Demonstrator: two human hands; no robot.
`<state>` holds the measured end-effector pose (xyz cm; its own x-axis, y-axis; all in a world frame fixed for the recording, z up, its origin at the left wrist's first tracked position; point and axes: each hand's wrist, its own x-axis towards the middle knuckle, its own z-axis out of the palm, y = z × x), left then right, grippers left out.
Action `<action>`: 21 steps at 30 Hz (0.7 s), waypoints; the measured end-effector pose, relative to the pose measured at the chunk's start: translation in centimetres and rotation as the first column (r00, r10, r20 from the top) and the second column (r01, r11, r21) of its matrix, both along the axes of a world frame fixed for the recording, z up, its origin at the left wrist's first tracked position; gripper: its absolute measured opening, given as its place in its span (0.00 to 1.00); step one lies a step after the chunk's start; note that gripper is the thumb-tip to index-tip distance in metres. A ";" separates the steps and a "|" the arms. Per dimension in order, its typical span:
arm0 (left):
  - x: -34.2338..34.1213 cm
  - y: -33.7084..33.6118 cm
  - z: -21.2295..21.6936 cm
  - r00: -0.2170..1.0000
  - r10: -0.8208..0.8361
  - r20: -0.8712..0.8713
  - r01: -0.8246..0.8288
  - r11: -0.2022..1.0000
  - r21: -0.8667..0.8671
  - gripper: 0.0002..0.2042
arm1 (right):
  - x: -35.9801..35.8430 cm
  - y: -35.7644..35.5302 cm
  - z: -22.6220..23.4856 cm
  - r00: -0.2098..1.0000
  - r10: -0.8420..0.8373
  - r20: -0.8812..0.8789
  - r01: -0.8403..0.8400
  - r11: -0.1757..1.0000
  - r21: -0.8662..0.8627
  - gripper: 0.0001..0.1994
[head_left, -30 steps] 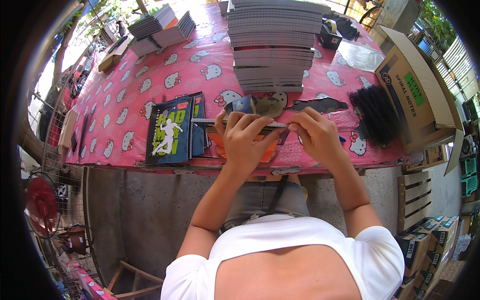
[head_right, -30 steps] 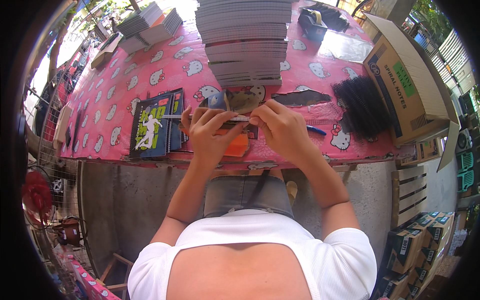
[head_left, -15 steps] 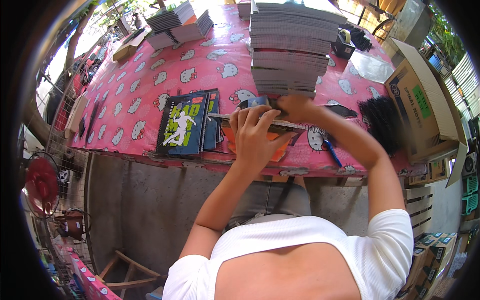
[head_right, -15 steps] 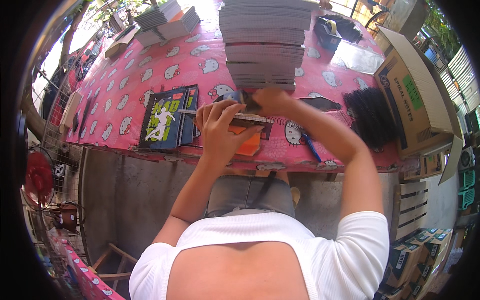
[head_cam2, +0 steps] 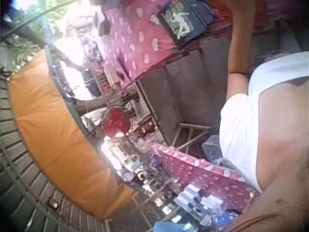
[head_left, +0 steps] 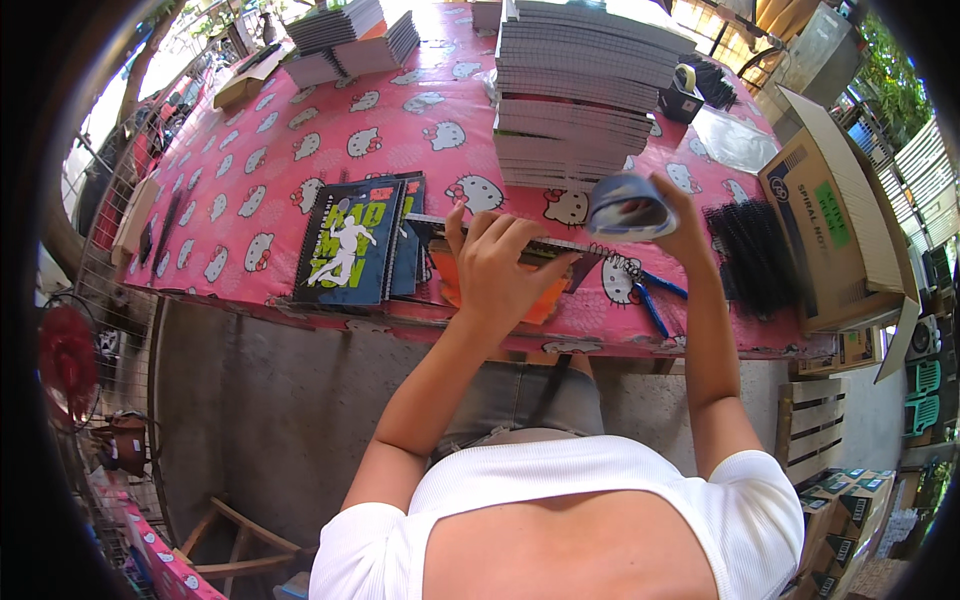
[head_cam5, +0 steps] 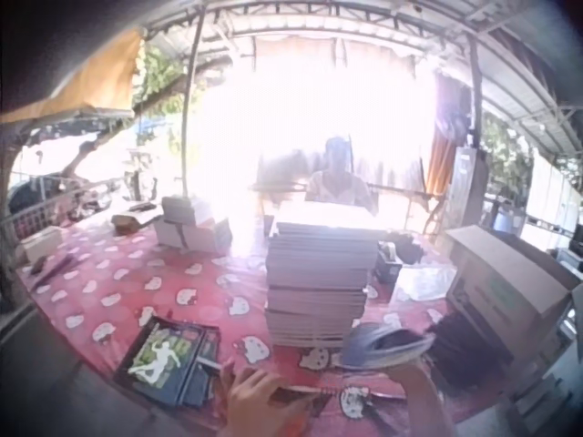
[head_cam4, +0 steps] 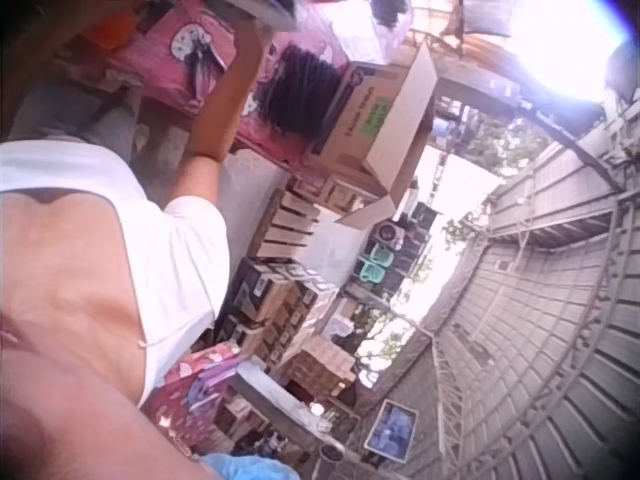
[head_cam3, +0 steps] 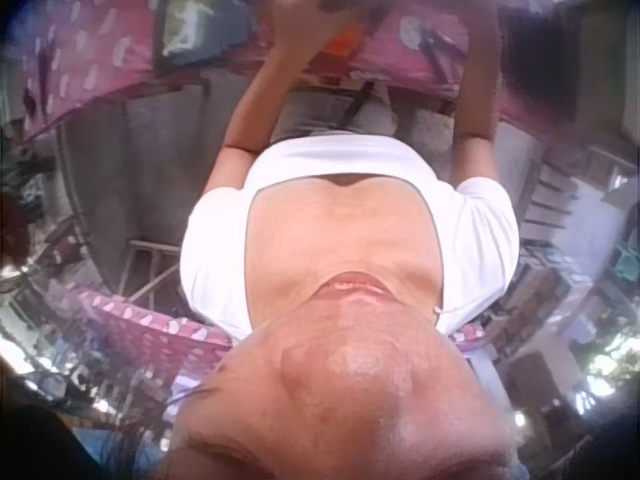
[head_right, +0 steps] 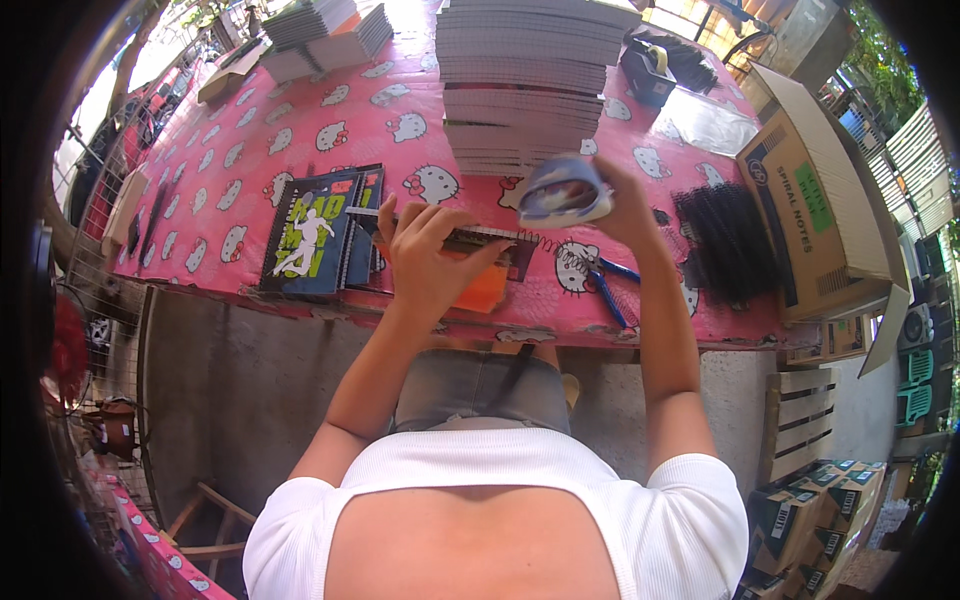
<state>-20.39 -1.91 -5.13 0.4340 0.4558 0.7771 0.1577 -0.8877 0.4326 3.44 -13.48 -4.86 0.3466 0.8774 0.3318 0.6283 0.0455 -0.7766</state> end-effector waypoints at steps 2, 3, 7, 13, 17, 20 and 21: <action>0.2 0.0 0.1 1.000 0.011 0.005 -0.011 1.000 -0.002 0.16 | -1.6 0.8 2.0 0.870 0.386 -0.308 -0.324 0.917 0.232 0.10; 0.2 0.1 0.0 1.000 -0.011 0.007 0.011 1.000 -0.020 0.16 | -1.7 1.0 2.2 0.718 0.564 -0.408 -0.425 0.819 0.385 0.10; -0.3 0.2 0.3 0.999 -0.050 -0.018 0.050 0.998 -0.044 0.16 | -0.8 0.9 1.6 0.998 0.052 0.039 -0.048 0.995 -0.091 0.13; -1.0 0.8 1.6 0.985 0.057 -0.161 -0.067 0.996 -0.056 0.17 | -0.7 3.2 0.5 0.980 0.108 0.167 -0.062 0.963 -0.261 0.22; -2.7 1.3 1.3 0.953 0.216 -0.210 -0.222 0.975 -0.006 0.19 | -1.3 3.4 -0.1 0.871 0.187 -0.454 -0.229 0.973 -0.038 0.23; -3.0 2.4 1.2 0.947 0.202 -0.252 -0.229 0.970 -0.085 0.20 | -4.2 5.4 3.0 0.970 0.111 0.218 -0.099 0.993 -0.066 0.22; -3.3 2.9 0.7 0.968 0.165 -0.190 -0.190 0.974 -0.124 0.21 | -4.2 5.8 2.4 0.966 0.129 0.223 -0.120 0.991 -0.057 0.22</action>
